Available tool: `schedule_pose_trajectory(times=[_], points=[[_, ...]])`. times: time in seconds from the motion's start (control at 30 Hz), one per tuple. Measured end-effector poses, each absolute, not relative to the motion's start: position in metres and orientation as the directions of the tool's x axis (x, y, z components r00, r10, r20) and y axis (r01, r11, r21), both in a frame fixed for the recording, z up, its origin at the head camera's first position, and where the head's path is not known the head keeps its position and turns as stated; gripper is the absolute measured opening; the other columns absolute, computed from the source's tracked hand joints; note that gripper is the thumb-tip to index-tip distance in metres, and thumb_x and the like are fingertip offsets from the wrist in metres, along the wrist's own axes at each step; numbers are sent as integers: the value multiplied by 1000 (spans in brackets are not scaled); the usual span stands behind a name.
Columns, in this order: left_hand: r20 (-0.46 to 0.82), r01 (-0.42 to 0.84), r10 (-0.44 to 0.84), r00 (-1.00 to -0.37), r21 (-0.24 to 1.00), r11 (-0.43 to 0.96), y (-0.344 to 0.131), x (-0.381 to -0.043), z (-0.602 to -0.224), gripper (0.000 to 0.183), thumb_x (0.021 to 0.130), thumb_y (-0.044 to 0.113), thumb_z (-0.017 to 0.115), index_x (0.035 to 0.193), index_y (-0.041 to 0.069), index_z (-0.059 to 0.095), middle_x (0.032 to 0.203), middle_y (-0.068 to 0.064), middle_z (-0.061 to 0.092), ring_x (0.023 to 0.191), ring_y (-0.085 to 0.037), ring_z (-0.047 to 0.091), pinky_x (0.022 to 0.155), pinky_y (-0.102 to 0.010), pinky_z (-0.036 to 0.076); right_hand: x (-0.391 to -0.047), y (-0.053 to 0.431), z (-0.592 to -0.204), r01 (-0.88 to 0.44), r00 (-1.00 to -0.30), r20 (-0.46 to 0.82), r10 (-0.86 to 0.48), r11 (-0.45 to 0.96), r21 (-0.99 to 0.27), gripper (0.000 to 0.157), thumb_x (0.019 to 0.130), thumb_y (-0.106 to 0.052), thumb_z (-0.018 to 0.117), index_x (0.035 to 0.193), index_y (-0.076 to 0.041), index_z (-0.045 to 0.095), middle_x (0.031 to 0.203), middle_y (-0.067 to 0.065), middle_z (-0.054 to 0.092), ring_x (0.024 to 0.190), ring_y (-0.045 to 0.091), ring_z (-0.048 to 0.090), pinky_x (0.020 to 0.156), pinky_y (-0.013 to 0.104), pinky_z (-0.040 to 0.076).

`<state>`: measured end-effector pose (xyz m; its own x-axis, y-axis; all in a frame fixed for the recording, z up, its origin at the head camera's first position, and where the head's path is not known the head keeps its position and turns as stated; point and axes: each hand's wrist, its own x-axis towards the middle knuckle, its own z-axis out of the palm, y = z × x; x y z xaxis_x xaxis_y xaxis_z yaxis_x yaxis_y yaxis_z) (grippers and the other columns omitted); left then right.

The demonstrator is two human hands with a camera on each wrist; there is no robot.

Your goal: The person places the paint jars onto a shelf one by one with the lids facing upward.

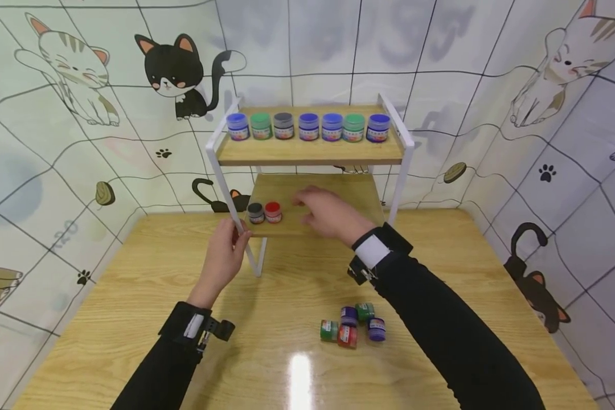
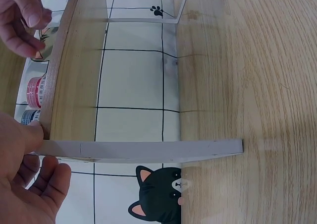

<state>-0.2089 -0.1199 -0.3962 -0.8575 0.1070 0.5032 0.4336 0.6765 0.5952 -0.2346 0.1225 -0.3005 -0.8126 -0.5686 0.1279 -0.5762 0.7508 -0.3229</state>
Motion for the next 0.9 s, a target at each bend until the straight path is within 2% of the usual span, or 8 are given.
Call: schedule_pose_trajectory(times=[0.17,0.4,0.7,0.9], points=[[494,426,104,-863,602,676,-120,-209,-395,11,97,10,58,102,1,54,91,-12,52,76,-21,49,64,-28,41,-225,128,-302,-590,-802,120,-585,747,-306,30,93,-13,66,121,-6,61,118,8,64,104,23,62,89,37,52],[491,424,107,-865,598,680,-119,-209,-395,11,97,11,58,102,1,55,91,-12,52,76,-21,49,63,-28,41,-206,136,-313,-651,-753,105,-650,713,-261,20,91,-16,69,109,-11,64,106,3,65,97,18,64,84,34,53],[509,435,100,-855,598,674,-120,-209,-397,11,97,10,59,101,2,55,90,-11,51,75,-21,48,62,-29,40,-185,141,-340,-658,-711,-23,-703,676,-333,11,92,-18,67,102,-19,64,93,-6,63,82,6,55,74,25,49],[528,448,101,-843,586,675,-120,-210,-399,10,96,10,60,100,2,55,90,-11,52,74,-20,49,62,-28,41,-173,152,-368,-646,-684,-107,-721,667,-371,9,91,-20,69,98,-20,65,87,-10,62,78,3,54,71,24,47]])
